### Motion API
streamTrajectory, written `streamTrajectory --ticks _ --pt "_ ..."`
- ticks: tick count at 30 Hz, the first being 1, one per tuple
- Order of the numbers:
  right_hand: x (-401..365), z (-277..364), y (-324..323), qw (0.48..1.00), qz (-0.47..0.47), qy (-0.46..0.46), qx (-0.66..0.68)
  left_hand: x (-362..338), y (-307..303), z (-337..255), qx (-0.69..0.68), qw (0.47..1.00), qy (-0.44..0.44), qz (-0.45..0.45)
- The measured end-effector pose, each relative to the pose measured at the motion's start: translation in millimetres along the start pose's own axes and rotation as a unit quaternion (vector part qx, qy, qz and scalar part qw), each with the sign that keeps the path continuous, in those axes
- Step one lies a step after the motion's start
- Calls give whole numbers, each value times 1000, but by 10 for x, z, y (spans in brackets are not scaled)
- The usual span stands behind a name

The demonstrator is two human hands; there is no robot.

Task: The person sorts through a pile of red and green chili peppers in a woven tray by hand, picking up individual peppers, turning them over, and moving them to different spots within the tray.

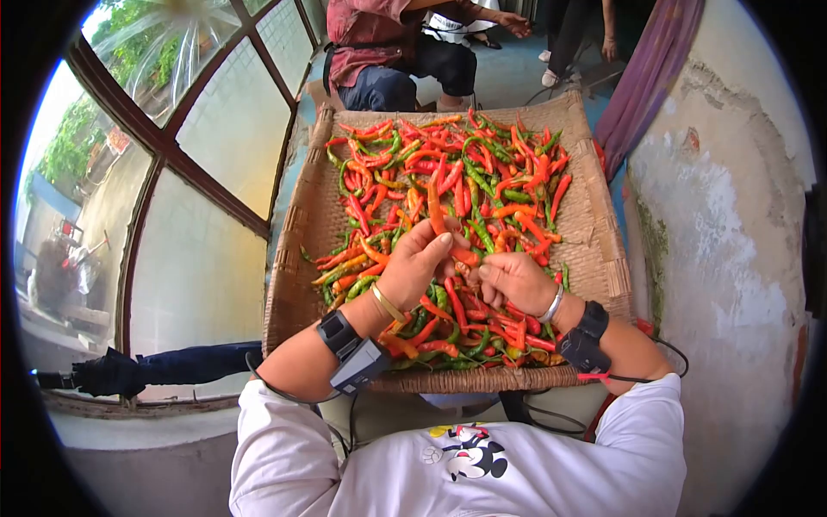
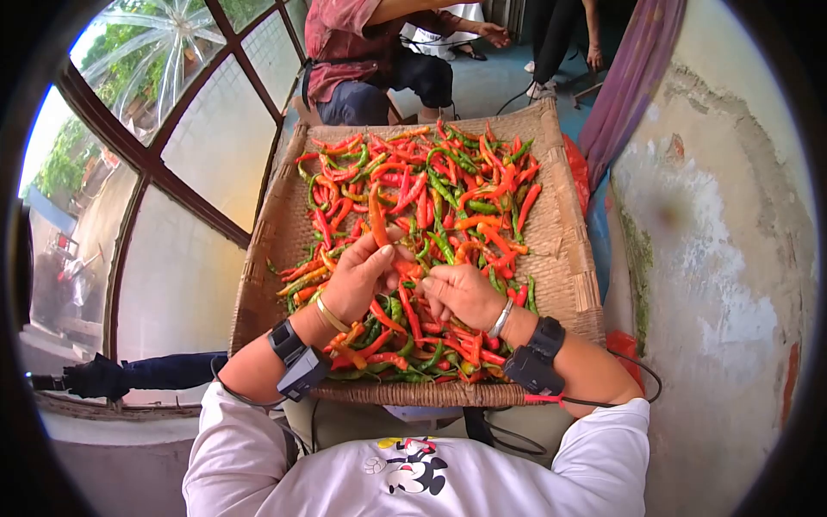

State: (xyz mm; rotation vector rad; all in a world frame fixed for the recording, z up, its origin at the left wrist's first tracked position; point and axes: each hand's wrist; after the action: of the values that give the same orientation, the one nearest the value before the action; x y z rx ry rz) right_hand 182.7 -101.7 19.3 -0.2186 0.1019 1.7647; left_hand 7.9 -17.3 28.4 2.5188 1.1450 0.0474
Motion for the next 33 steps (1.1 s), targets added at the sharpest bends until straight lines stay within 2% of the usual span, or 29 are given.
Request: streamTrajectory --ticks 3,5,7,9,11,13,15,24,31,33 --pt "13 53 2 998 -48 -37 25 4 -19 -8 27 999 -20 16" --pt "3 42 -17 998 -42 -32 17 -17 -11 34 10 999 -27 22" --pt "1 84 -62 999 42 28 -4 -20 -6 51 20 998 -25 55" --pt "-10 101 -47 998 50 38 17 -20 11 49 13 998 -29 55" --pt "-10 74 -6 992 23 47 119 -2 3 52 0 999 -30 30" --pt "-3 39 -23 991 35 55 115 6 -9 61 -11 999 -26 33" --pt "1 21 -59 986 105 76 108 -1 -7 62 -15 999 -31 40" --pt "-46 115 -68 982 116 12 147 10 -6 66 -25 996 -87 11" --pt "-92 188 -63 979 145 -18 141 27 -4 49 -107 985 -137 9" --pt "-77 131 -103 968 184 -99 137 17 -18 75 -128 980 -150 -10"
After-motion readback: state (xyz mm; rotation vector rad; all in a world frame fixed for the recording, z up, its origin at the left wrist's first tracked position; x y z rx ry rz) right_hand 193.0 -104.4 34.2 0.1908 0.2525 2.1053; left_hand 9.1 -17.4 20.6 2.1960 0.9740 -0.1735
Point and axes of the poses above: each hand's wrist, its own x-axis towards the middle knuckle, its own y-axis out of the palm, z = x × y
